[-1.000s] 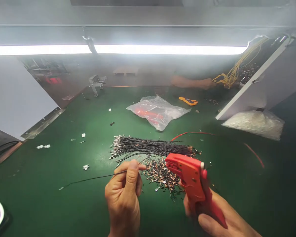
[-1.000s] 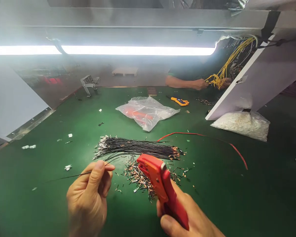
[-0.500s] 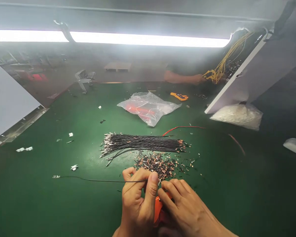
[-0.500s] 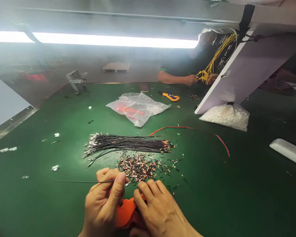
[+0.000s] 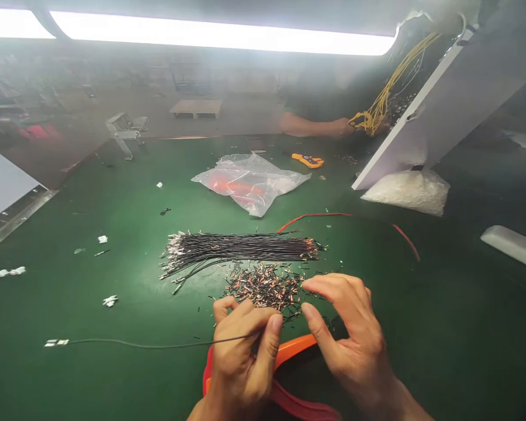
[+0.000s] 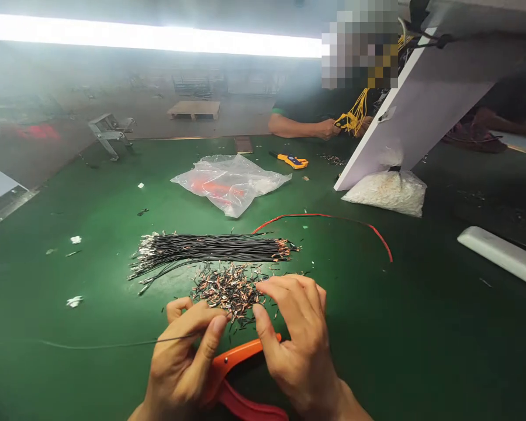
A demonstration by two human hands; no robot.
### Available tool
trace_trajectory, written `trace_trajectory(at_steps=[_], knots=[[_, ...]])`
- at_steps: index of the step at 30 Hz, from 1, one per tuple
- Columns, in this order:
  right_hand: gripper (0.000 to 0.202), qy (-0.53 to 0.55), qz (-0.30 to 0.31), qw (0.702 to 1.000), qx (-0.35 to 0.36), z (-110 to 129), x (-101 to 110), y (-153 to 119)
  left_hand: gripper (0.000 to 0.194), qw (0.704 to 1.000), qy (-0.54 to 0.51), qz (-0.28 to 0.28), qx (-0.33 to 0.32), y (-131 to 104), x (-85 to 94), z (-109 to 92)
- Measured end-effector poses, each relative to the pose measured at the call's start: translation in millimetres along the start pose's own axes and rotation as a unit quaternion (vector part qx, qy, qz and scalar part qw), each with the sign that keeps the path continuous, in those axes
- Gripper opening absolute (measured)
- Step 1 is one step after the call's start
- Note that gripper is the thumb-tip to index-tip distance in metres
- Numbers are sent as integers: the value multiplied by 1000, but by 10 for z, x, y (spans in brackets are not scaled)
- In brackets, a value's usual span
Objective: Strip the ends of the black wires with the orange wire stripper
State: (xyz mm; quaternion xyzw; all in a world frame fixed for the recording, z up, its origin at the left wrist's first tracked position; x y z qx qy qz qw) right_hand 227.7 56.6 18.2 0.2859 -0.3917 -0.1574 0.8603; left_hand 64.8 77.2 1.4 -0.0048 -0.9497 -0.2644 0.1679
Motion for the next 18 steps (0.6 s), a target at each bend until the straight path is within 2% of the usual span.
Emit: trace_trajectory(at_steps=[2,5,10,18], knots=[[22,19,8,1000,17,6,-27,8,20,999,20,27,-39,-16,-18,3],[22,44,13,999,21,35,-61,-1,23,996,45,35,-67,-1,-7,8],[16,22,8,1000,19,28,-109,-26,21,979,133,92,-124,-6,-67,-37],[16,19,29,999,29,-32,-191,-48,18,952,207,61,-215,-145,-137,-193]])
Point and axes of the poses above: each hand's wrist, its own y-axis towards the middle knuckle, its own x-axis out of the back of the hand, z = x × y, the point moved 5 cm from there along y, towards the middle knuckle, and after that the axes turned 2 degrees about -z, right-handed, at the moved point
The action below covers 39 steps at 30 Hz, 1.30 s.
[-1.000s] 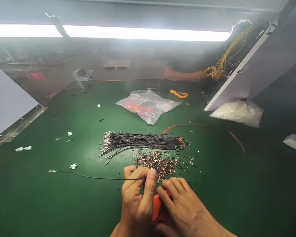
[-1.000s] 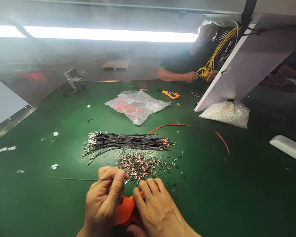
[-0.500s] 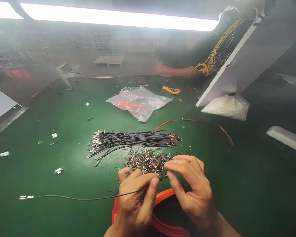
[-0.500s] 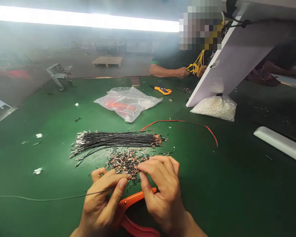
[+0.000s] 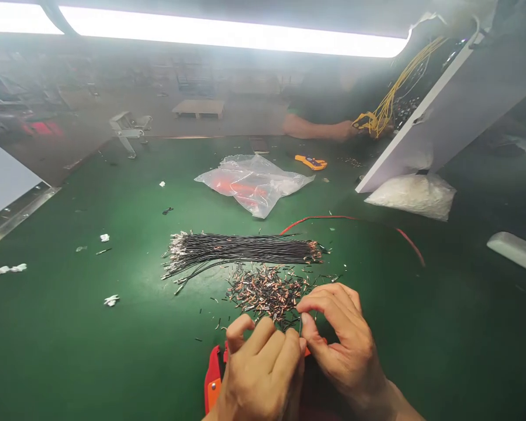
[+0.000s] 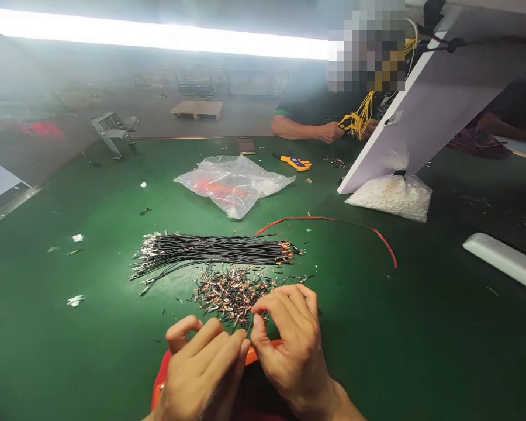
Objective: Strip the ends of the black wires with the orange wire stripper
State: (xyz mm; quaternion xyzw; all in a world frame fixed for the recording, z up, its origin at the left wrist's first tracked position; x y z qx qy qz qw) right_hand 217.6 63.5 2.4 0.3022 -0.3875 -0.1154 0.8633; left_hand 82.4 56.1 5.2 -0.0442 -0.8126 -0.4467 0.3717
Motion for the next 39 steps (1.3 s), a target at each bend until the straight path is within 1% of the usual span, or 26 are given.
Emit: trace_trajectory(at_steps=[2,6,10,13,16,22,26,28,31,36,39], knots=[[16,8,1,1000,-7,-3,-10,-3,21,1000,5,4,-6,2,5,-9],[17,52,2,997,-55,-20,-41,-6,23,1000,9,12,1,6,13,9],[18,69,-15,993,-93,-24,-74,-31,25,1000,13,-2,2,14,32,10],[16,86,-26,985,-145,-68,-117,-93,25,1000,15,-3,0,17,32,9],[14,102,-21,976,-191,-119,-180,-164,23,1000,18,2,15,8,23,30],[12,111,-19,973,-202,-135,-205,-184,18,998,52,-12,38,-17,26,51],[13,128,4,968,-215,-110,-199,-157,19,997,68,-19,30,-11,44,41],[12,143,7,962,-233,-106,-203,-157,18,997,63,-29,23,1,63,34],[12,170,-10,947,-273,-132,-212,-176,18,997,63,-40,24,15,81,33],[12,235,-6,922,-308,-176,-259,-182,17,997,58,-45,29,7,61,41],[14,259,-18,906,-335,-195,-263,-182,15,997,52,-51,31,-9,50,47]])
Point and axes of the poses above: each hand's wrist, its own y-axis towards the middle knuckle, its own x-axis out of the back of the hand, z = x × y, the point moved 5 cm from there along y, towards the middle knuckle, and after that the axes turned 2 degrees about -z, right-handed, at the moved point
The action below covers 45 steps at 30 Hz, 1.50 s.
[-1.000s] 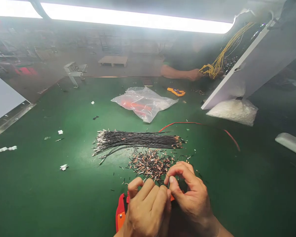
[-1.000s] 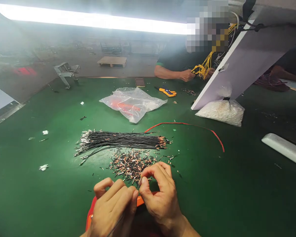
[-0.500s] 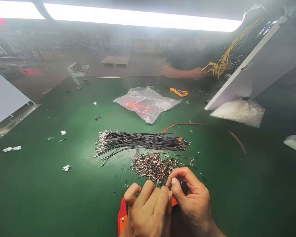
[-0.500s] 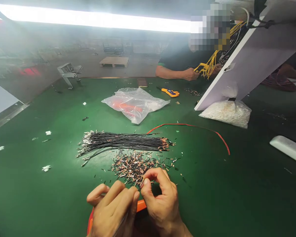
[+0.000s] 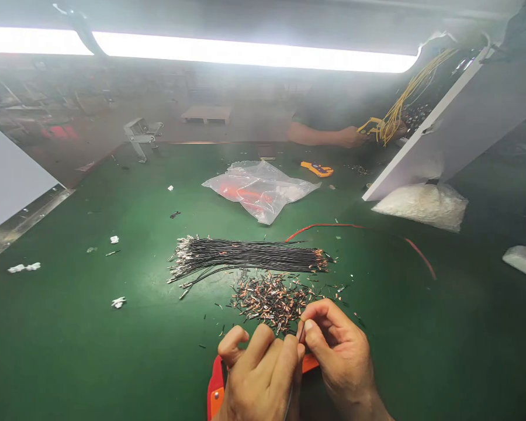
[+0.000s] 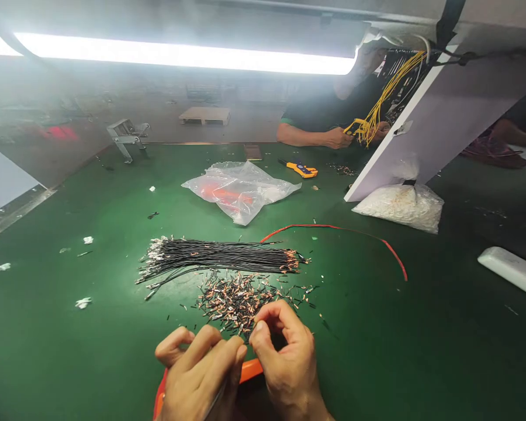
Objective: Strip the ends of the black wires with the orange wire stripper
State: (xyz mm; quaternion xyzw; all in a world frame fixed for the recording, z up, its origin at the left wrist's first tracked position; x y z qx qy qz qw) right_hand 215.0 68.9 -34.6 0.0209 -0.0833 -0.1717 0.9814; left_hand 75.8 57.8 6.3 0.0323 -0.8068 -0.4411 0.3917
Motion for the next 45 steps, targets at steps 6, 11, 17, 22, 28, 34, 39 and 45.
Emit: trace_trajectory(at_steps=[6,11,17,22,28,34,39,45], knots=[[18,87,10,993,-78,-142,-38,-32,15,999,-14,33,-11,-30,-33,15],[14,56,-3,997,-58,-234,-34,-64,20,999,-15,37,-9,4,-39,21],[16,37,-6,998,-60,-134,-53,-3,26,999,-20,44,18,67,-55,28],[17,37,-50,995,-82,-146,9,66,28,999,-8,44,29,41,-41,1],[13,-27,-45,999,10,-20,42,78,32,990,-54,52,120,64,-10,70],[23,-101,-46,989,99,80,71,111,22,974,-82,24,208,70,58,342],[21,-147,-17,965,217,170,72,66,39,961,-105,10,256,94,83,492],[17,-253,186,868,385,301,-101,-196,44,952,-107,-55,281,100,99,565]])
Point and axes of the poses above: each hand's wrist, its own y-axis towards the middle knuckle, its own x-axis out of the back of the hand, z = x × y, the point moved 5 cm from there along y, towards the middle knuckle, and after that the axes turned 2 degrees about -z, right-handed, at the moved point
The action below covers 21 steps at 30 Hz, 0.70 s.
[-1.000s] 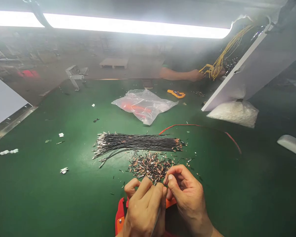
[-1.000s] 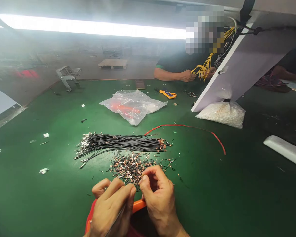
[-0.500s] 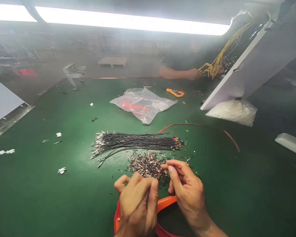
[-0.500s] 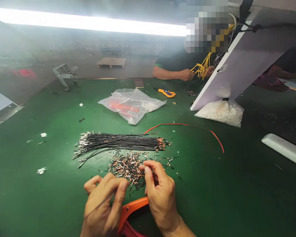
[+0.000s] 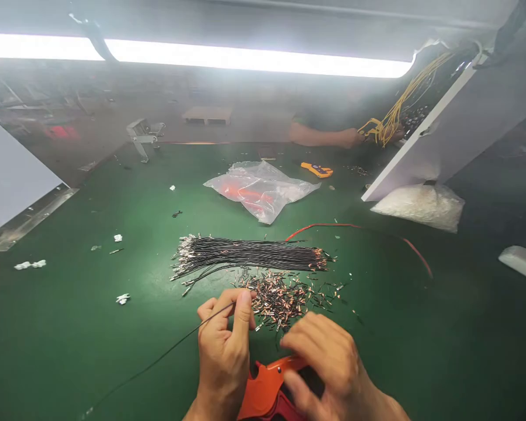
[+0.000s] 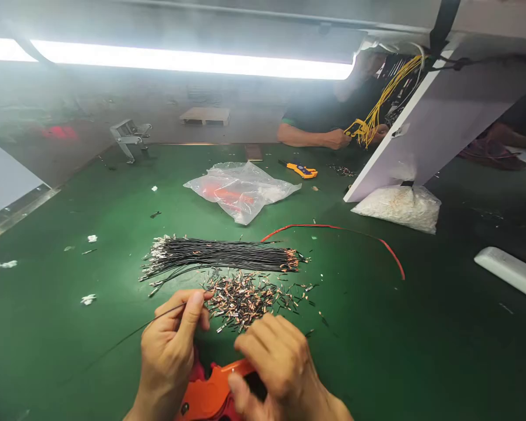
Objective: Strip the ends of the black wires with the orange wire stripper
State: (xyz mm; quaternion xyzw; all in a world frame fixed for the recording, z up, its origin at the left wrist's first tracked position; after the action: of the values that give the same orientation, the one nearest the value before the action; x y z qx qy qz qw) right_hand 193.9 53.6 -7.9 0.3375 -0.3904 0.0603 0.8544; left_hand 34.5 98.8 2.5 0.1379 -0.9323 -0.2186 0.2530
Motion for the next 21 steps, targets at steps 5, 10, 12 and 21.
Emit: trace_trajectory(at_steps=[5,10,12,21], knots=[[24,-137,133,978,83,128,-162,-56,41,999,-20,-28,36,94,118,170],[57,-171,110,977,71,203,-205,-160,32,995,-40,-68,59,263,333,140],[55,-144,119,982,37,221,-179,-176,31,992,-43,-98,59,309,426,64],[14,270,49,900,-338,-111,260,-38,30,987,-26,-158,-5,256,557,-175]])
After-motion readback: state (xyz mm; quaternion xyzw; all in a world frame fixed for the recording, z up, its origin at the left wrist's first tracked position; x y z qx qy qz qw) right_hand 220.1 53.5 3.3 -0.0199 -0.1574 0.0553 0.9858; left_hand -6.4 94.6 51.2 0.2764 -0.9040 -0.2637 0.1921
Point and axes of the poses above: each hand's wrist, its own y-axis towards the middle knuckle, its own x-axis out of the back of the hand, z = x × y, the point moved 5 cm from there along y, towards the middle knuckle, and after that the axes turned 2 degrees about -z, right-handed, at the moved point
